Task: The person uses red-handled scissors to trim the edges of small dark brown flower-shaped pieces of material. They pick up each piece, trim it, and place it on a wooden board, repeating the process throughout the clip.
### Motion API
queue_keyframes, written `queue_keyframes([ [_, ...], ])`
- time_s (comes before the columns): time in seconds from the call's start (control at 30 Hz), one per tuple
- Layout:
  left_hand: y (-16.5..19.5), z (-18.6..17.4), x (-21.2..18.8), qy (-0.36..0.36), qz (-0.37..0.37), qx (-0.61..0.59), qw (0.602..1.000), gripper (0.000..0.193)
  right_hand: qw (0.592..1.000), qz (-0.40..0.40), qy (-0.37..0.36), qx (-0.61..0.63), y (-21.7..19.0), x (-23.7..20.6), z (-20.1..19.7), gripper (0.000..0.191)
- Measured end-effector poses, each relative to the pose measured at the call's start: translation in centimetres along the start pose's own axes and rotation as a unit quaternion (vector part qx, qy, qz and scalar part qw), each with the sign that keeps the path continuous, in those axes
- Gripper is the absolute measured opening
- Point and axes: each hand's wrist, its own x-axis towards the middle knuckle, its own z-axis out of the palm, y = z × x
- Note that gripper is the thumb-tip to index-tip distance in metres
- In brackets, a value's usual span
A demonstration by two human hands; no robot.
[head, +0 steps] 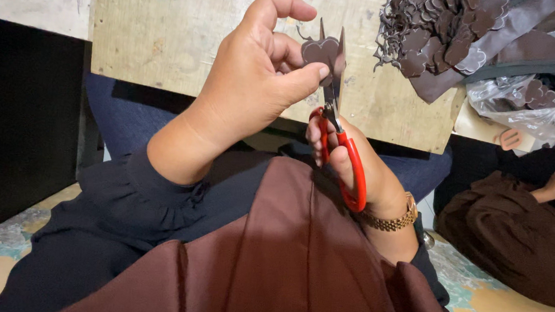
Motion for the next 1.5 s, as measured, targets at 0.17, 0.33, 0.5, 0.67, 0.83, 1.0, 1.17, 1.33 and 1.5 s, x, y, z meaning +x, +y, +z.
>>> queue_keyframes([
  [0.17, 0.1, 0.1, 0.1, -0.004, 0.015, 0.004, 1.000, 0.051, 0.999, -0.019, -0.004, -0.026, -0.1, 0.4, -0.1, 0.085],
  [0.33, 0.0, 0.3, 0.3, -0.006, 0.014, 0.001, 1.000, 0.052, 1.000, 0.003, 0.021, 0.003, -0.3, -0.1, 0.0, 0.083],
  [0.5, 0.0, 0.4, 0.2, -0.005, -0.007, -0.049, 0.999, 0.052, 0.999, 0.012, 0.035, 0.011, 0.1, -0.2, 0.2, 0.080],
  [0.67, 0.1, 0.1, 0.3, -0.022, -0.009, -0.059, 0.998, 0.052, 1.000, 0.001, 0.021, -0.006, 0.2, -0.1, -0.1, 0.080],
  [0.83, 0.3, -0.4, 0.0, -0.015, -0.003, 0.011, 1.000, 0.054, 1.000, -0.018, -0.018, -0.004, 0.1, -0.1, -0.2, 0.082],
  [1.0, 0.3, -0.5, -0.1, -0.003, 0.002, 0.009, 1.000, 0.054, 0.999, -0.015, -0.025, -0.018, 0.3, 0.4, 0.0, 0.087],
  [1.17, 0.3, -1.1, -0.3, 0.010, 0.012, 0.034, 0.999, 0.054, 0.999, 0.001, -0.024, -0.035, -0.1, 0.9, 0.2, 0.087],
  [1.33, 0.2, -1.9, -0.4, 0.013, 0.008, 0.009, 1.000, 0.054, 1.000, 0.019, 0.004, -0.010, -0.8, 1.2, 1.5, 0.086],
  [1.5, -0.3, -2.3, -0.3, 0.010, -0.017, -0.066, 0.998, 0.054, 0.999, 0.021, 0.014, -0.020, -1.5, 1.3, 2.2, 0.084],
])
